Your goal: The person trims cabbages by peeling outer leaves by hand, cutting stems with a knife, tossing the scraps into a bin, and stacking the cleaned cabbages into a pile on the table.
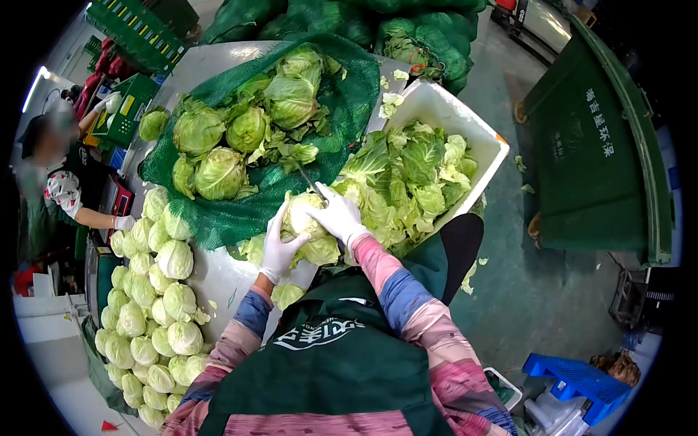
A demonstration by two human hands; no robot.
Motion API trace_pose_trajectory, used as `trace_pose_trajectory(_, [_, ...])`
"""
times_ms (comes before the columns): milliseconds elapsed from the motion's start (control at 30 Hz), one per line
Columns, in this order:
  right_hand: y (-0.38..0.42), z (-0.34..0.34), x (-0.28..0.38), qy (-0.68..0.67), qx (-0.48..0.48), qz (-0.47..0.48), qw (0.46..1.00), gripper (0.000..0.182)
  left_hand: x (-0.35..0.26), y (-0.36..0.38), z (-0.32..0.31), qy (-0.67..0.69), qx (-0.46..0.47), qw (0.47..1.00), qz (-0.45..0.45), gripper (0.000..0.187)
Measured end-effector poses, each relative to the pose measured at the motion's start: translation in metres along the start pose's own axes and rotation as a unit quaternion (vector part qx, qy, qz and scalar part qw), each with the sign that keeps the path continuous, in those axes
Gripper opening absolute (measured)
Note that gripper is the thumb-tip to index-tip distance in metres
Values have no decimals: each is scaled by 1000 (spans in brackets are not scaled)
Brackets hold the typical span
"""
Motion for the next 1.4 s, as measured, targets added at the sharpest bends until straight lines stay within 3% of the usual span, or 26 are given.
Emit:
trace_pose_trajectory(67, [-10,-5,-14,-146,-24,-31,988,57,3,-3,2,-49,-8,998,-40,84])
trace_pose_trajectory(100, [-24,-22,-44,-332,-35,-71,940,48,7,-3,5,-98,-11,992,-78,83])
trace_pose_trajectory(167, [-23,-25,-66,-277,-40,-84,956,41,23,-6,15,-89,6,993,-79,82])
trace_pose_trajectory(233, [-15,-35,-63,-202,-65,-13,977,44,33,1,20,150,49,987,34,84])
trace_pose_trajectory(300, [-9,-57,-56,-163,-134,44,976,47,25,-2,21,159,47,986,18,81])
trace_pose_trajectory(333, [1,-42,-34,-152,-47,-30,987,51,4,-1,21,195,19,973,122,78])
trace_pose_trajectory(367, [5,-45,-29,-162,-42,-15,986,53,-9,-2,18,228,-9,948,224,75])
trace_pose_trajectory(400, [6,-47,-25,-142,-25,-16,989,55,-6,-8,9,229,-65,938,252,72])
trace_pose_trajectory(433, [11,-45,-15,-122,-6,-19,992,58,8,-9,4,227,-66,938,252,72])
trace_pose_trajectory(500, [16,-38,5,-120,-63,-27,990,57,31,-18,-5,200,-101,969,103,74])
trace_pose_trajectory(567, [16,-26,14,-161,-142,-95,972,53,14,-15,-5,244,-74,964,74,72])
trace_pose_trajectory(667, [4,-20,8,-213,-199,-50,955,41,-12,-14,1,213,-62,975,13,65])
trace_pose_trajectory(733, [-13,-14,-11,-189,-238,-13,953,30,-37,-13,8,308,-27,949,58,64])
trace_pose_trajectory(800, [-16,16,-20,-125,-247,-40,960,25,-50,-12,15,445,56,887,113,59])
trace_pose_trajectory(833, [-22,28,-35,-121,-230,-114,959,25,-56,-13,19,444,55,888,107,59])
trace_pose_trajectory(900, [-27,43,-58,40,-245,-76,966,38,-64,-18,26,644,68,728,224,65])
trace_pose_trajectory(967, [-11,63,-20,-69,-254,3,965,59,-66,-18,31,630,104,745,191,76])
trace_pose_trajectory(1033, [15,77,38,-263,-120,47,956,76,-71,-22,25,578,79,795,166,79])
trace_pose_trajectory(1100, [41,74,79,-153,-166,258,939,83,-78,-21,17,568,60,807,153,77])
trace_pose_trajectory(1167, [57,71,105,3,-253,325,911,84,-75,-19,10,532,19,834,146,71])
trace_pose_trajectory(1200, [58,66,109,4,-260,302,917,67,-76,-16,9,519,12,846,124,69])
trace_pose_trajectory(1233, [51,60,100,4,-261,303,917,67,-76,-16,10,519,13,846,123,69])
trace_pose_trajectory(1300, [28,47,73,-178,-117,280,936,41,-71,-15,17,489,25,866,104,71])
trace_pose_trajectory(1333, [25,59,72,-203,-149,239,938,18,-66,-15,20,493,31,863,108,75])
trace_pose_trajectory(1367, [13,67,65,-194,-222,254,921,16,-58,-14,26,492,31,863,108,75])
trace_pose_trajectory(1400, [9,80,50,2,-246,161,956,14,-50,-11,31,561,50,809,168,76])
Point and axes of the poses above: each hand's wrist, its own y-axis away from the middle knuckle, its own z-axis out of the back of the hand, x = y × z, the point moved 1 cm from there along -y, towards the middle knuckle, and after that the axes turned 7 degrees about -x, right-handed, at the moved point
